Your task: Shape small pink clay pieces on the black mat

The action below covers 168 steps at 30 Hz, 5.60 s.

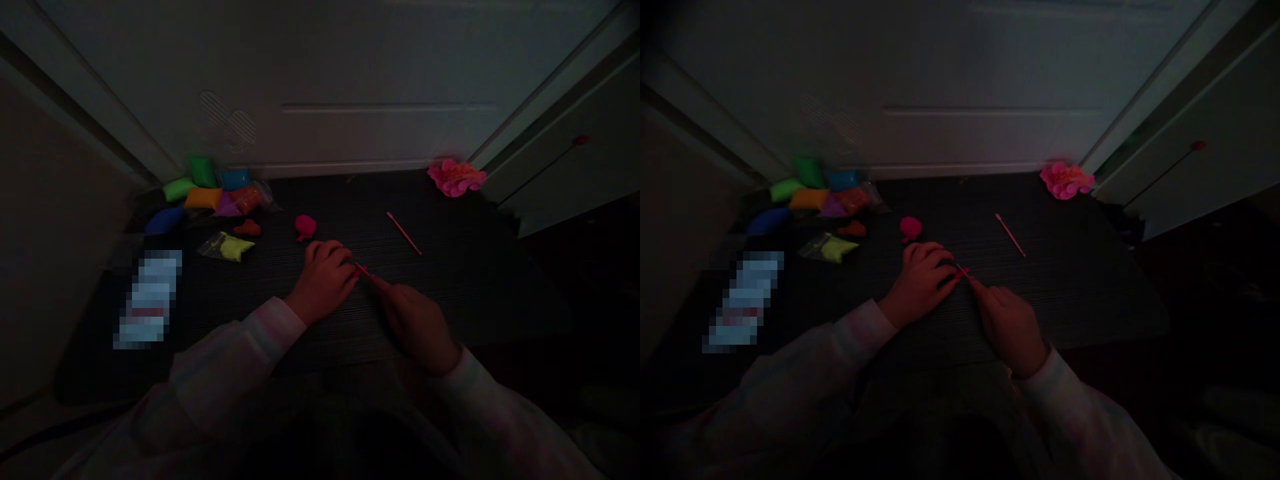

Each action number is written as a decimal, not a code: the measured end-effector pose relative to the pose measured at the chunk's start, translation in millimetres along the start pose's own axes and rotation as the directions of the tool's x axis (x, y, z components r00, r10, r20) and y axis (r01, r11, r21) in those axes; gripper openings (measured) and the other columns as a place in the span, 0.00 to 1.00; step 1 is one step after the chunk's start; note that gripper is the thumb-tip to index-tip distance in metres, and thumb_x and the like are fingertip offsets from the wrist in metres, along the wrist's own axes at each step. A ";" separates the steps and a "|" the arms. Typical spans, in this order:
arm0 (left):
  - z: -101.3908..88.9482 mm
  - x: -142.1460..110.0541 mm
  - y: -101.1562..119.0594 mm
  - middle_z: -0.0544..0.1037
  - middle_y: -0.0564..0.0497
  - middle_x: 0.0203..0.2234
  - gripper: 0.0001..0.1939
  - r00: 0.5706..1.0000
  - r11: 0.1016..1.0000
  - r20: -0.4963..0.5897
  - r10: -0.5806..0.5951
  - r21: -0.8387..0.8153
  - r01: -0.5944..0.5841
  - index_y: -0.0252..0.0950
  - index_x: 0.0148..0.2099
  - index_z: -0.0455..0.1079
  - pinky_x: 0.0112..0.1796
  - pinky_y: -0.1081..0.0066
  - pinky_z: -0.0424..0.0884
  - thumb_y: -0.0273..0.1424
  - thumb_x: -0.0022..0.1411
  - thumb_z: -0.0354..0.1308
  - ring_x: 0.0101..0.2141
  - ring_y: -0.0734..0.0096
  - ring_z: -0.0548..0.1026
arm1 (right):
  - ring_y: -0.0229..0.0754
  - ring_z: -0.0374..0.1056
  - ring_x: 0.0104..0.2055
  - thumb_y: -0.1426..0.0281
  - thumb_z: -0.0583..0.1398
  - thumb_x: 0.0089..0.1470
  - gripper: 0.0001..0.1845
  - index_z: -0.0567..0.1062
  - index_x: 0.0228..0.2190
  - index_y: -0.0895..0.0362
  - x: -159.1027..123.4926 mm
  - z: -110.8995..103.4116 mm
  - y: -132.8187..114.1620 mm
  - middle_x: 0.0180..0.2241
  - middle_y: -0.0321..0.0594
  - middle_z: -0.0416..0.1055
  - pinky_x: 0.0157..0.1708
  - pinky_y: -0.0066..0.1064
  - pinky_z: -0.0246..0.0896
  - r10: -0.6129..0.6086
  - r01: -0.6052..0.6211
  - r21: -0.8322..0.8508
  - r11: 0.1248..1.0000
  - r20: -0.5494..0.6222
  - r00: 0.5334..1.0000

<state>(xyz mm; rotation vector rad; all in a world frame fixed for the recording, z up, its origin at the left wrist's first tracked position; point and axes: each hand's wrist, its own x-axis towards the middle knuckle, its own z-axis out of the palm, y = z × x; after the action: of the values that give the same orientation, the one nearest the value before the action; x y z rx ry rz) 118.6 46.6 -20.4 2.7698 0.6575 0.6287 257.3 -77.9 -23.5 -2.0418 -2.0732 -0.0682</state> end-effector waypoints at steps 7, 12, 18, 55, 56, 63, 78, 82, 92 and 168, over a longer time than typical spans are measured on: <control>-2.1 0.0 0.5 0.73 0.50 0.39 0.10 1.000 1.000 0.001 -0.002 -0.020 0.002 0.37 0.34 0.71 0.46 0.56 0.53 0.33 0.57 0.50 0.46 0.60 0.62 | 0.37 0.62 0.25 0.73 0.47 0.56 0.19 0.64 0.49 0.58 0.7 -1.4 -1.2 0.23 0.36 0.67 0.26 0.28 0.54 -0.002 0.002 -0.017 1.000 -0.011 1.000; -4.2 -0.1 -0.7 0.73 0.48 0.39 0.10 0.998 0.999 -0.044 -0.046 -0.018 0.045 0.36 0.36 0.71 0.46 0.55 0.53 0.29 0.56 0.48 0.46 0.60 0.62 | 0.37 0.63 0.26 0.72 0.46 0.57 0.18 0.64 0.48 0.58 -0.5 -0.7 -0.6 0.23 0.37 0.68 0.27 0.28 0.55 0.006 -0.006 0.010 1.000 -0.023 1.000; -3.7 -0.6 -2.7 0.73 0.48 0.39 0.10 0.997 0.999 -0.067 -0.048 -0.003 0.048 0.36 0.38 0.70 0.46 0.55 0.53 0.27 0.55 0.49 0.46 0.60 0.62 | 0.37 0.63 0.26 0.72 0.47 0.57 0.18 0.64 0.49 0.58 -0.4 -0.9 -0.7 0.24 0.37 0.69 0.28 0.28 0.55 0.012 -0.012 0.020 1.000 -0.012 1.000; -1.1 -0.9 -3.2 0.71 0.48 0.42 0.11 1.000 0.999 0.000 0.021 0.027 -0.021 0.39 0.38 0.72 0.44 0.55 0.55 0.27 0.56 0.49 0.46 0.58 0.61 | 0.36 0.65 0.26 0.71 0.48 0.56 0.18 0.66 0.47 0.58 1.1 -0.9 -1.9 0.27 0.38 0.72 0.28 0.27 0.56 0.009 -0.009 -0.021 1.000 0.018 1.000; -1.1 -1.0 -3.2 0.71 0.49 0.42 0.11 1.000 0.999 0.003 0.020 0.027 -0.020 0.39 0.38 0.72 0.44 0.55 0.55 0.27 0.56 0.49 0.46 0.58 0.60 | 0.36 0.66 0.26 0.71 0.49 0.56 0.18 0.66 0.47 0.58 1.1 -0.8 -1.9 0.27 0.38 0.72 0.27 0.28 0.56 0.010 -0.010 -0.021 1.000 0.017 1.000; -2.4 -0.6 -2.0 0.72 0.48 0.42 0.12 1.000 1.000 -0.015 -0.009 0.014 0.010 0.36 0.40 0.70 0.46 0.56 0.54 0.27 0.55 0.49 0.46 0.59 0.61 | 0.38 0.68 0.26 0.73 0.49 0.55 0.16 0.69 0.44 0.60 9.1 1.8 -6.2 0.28 0.41 0.74 0.27 0.28 0.58 0.001 -0.001 0.009 1.000 -0.016 1.000; -2.4 -1.9 -2.6 0.74 0.48 0.38 0.09 0.995 0.999 -0.091 -0.038 -0.009 0.038 0.36 0.35 0.71 0.45 0.57 0.54 0.30 0.56 0.50 0.44 0.61 0.62 | 0.38 0.69 0.29 0.73 0.48 0.55 0.16 0.68 0.44 0.59 12.2 0.6 -10.5 0.31 0.41 0.74 0.29 0.28 0.60 0.045 -0.045 0.015 0.999 0.038 0.998; -3.9 -2.4 -1.2 0.73 0.49 0.38 0.10 0.998 1.000 -0.055 -0.028 -0.015 0.027 0.37 0.34 0.71 0.46 0.56 0.53 0.35 0.55 0.51 0.45 0.60 0.62 | 0.38 0.68 0.27 0.73 0.49 0.55 0.16 0.67 0.45 0.60 9.6 -0.4 -10.0 0.28 0.40 0.74 0.27 0.28 0.59 0.033 -0.033 -0.001 0.999 0.039 0.999; -0.9 -0.6 -0.5 0.73 0.50 0.38 0.10 0.999 0.999 0.015 -0.035 0.024 0.035 0.36 0.36 0.69 0.45 0.57 0.53 0.34 0.57 0.49 0.44 0.61 0.62 | 0.39 0.69 0.27 0.73 0.49 0.55 0.16 0.68 0.44 0.59 12.7 4.3 -10.1 0.28 0.40 0.74 0.28 0.29 0.60 0.038 -0.039 0.031 0.999 0.022 0.999; -18.0 5.5 -59.8 0.67 0.57 0.18 0.13 0.760 -0.499 0.385 -0.524 -0.861 0.092 0.32 0.24 0.64 0.25 0.78 0.63 0.36 0.46 0.62 0.21 0.82 0.66 | 0.44 0.63 0.40 0.69 0.51 0.53 0.11 0.69 0.38 0.60 108.6 12.5 -4.9 0.36 0.46 0.68 0.41 0.38 0.60 0.115 0.052 0.431 0.901 -0.352 0.929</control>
<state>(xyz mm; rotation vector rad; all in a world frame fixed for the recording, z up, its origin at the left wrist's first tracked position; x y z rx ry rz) 92.5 103.5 -21.0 0.5552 0.5305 0.7876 250.5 30.9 -13.8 -1.6413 -1.6431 0.0150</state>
